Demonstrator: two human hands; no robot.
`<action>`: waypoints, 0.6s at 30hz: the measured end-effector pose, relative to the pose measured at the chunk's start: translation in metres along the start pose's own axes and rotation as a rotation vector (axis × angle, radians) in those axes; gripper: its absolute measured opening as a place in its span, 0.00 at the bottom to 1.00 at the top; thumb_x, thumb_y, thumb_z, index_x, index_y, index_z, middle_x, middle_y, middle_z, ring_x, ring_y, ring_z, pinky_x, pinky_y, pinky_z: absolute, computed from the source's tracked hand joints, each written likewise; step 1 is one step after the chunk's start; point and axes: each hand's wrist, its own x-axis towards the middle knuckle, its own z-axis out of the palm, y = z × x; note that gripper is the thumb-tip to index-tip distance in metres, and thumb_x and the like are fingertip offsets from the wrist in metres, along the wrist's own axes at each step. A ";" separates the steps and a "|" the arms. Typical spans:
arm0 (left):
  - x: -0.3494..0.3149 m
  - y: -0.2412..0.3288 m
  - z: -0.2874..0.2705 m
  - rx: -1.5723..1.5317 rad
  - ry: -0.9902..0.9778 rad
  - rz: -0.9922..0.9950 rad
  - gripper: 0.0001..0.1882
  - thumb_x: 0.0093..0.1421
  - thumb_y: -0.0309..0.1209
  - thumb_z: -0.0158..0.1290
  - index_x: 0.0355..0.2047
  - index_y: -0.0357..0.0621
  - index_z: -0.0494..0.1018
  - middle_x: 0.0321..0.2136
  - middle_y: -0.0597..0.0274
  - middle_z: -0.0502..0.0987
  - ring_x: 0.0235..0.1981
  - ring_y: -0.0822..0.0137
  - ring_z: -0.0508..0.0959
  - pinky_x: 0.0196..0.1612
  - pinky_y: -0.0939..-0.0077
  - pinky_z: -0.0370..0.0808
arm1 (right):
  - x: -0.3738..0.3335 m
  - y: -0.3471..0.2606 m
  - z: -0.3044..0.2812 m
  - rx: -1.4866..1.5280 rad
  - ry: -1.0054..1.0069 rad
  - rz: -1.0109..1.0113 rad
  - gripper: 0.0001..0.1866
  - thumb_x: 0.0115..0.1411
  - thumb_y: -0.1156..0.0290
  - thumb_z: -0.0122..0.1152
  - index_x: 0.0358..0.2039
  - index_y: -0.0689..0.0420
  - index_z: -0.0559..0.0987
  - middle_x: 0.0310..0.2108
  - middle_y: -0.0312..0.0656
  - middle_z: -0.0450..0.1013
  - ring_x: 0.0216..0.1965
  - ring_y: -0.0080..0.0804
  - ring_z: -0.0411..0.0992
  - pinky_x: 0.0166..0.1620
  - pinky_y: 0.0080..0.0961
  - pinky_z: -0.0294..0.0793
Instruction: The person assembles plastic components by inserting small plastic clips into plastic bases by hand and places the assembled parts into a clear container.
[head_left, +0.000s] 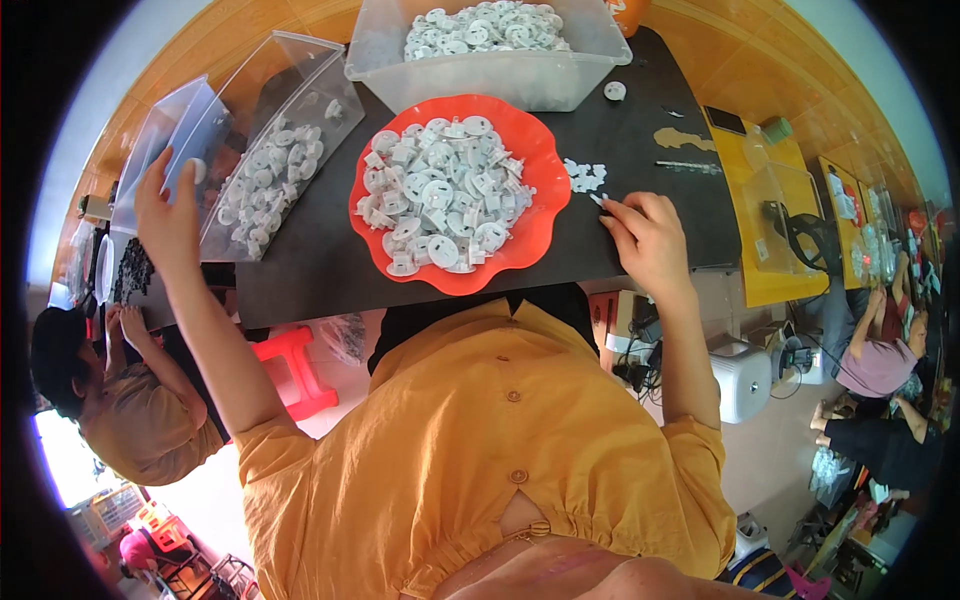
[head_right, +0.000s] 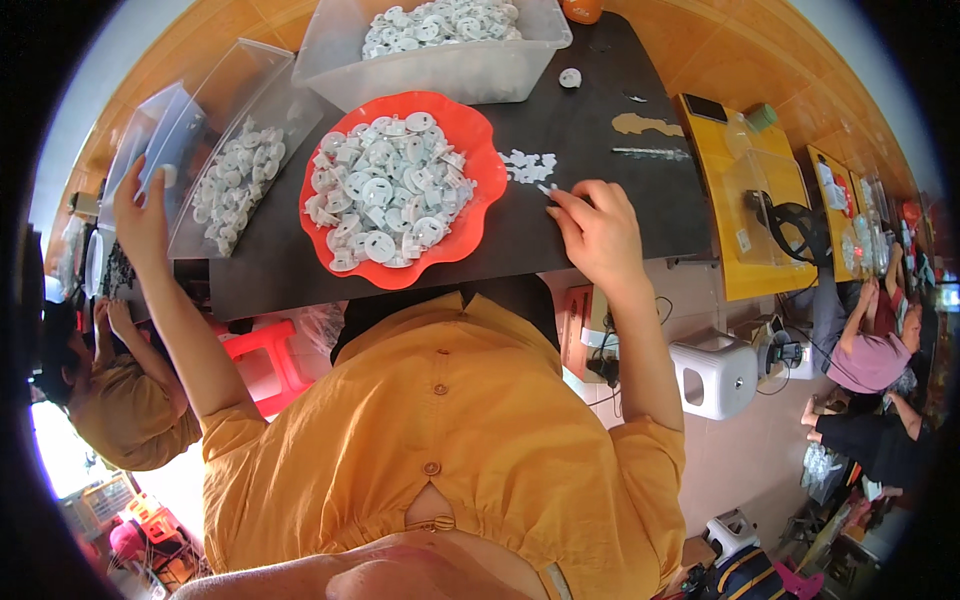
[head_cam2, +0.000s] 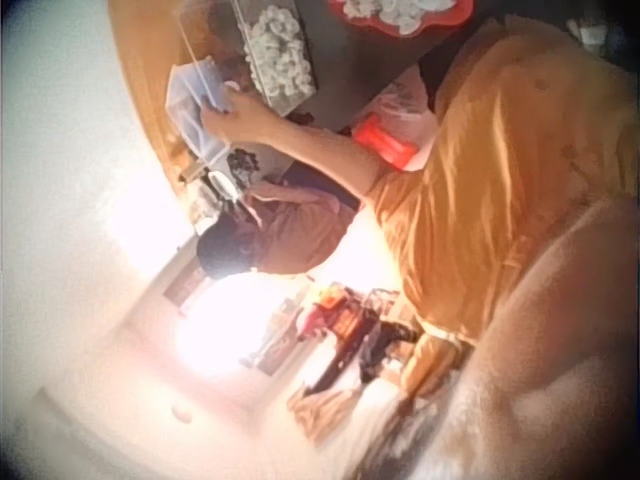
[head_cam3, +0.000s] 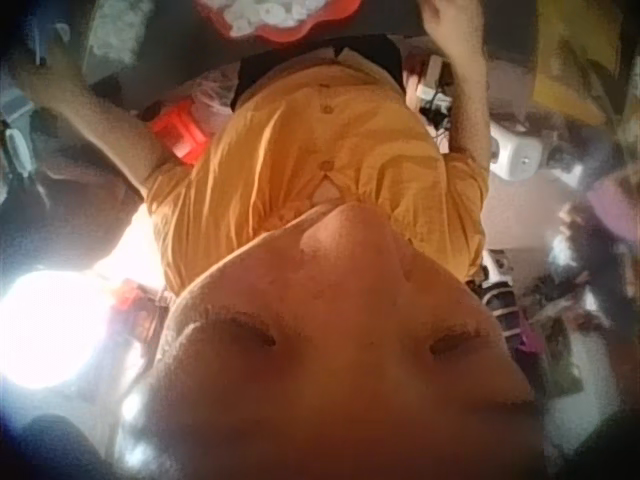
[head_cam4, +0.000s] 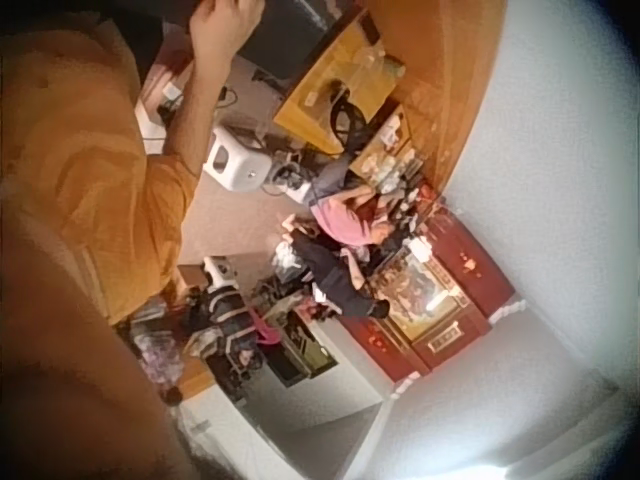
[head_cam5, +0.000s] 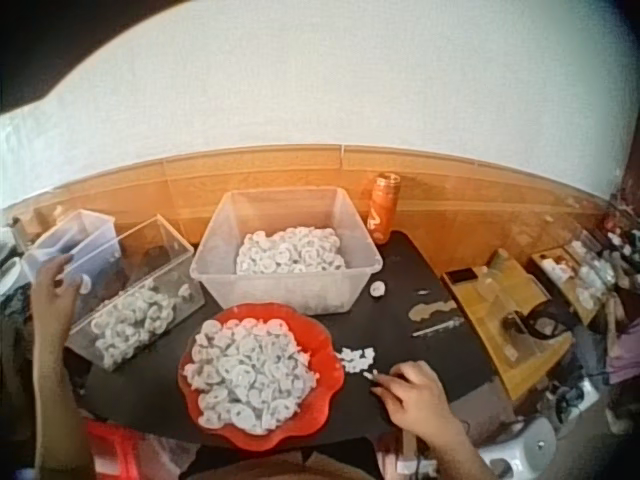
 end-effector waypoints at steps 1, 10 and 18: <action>-0.005 0.016 0.003 -0.168 0.047 0.018 0.16 0.63 0.32 0.58 0.52 0.47 0.78 0.47 0.59 0.80 0.46 0.68 0.78 0.49 0.74 0.74 | -0.002 -0.001 -0.002 0.011 0.002 -0.005 0.10 0.53 0.70 0.69 0.37 0.54 0.85 0.33 0.38 0.73 0.36 0.38 0.71 0.41 0.32 0.72; -0.080 0.210 0.038 -0.778 -0.574 0.590 0.08 0.57 0.25 0.61 0.38 0.41 0.81 0.37 0.55 0.79 0.42 0.52 0.77 0.47 0.63 0.75 | -0.032 -0.013 -0.024 0.041 -0.109 -0.202 0.24 0.44 0.58 0.74 0.42 0.54 0.83 0.40 0.38 0.73 0.41 0.40 0.70 0.44 0.36 0.68; -0.074 0.241 0.066 -0.521 -0.776 0.761 0.10 0.53 0.31 0.62 0.33 0.39 0.79 0.31 0.55 0.76 0.41 0.52 0.75 0.46 0.59 0.72 | -0.022 -0.012 -0.009 -0.034 -0.020 -0.008 0.20 0.53 0.58 0.70 0.43 0.55 0.83 0.37 0.38 0.72 0.39 0.39 0.69 0.43 0.34 0.69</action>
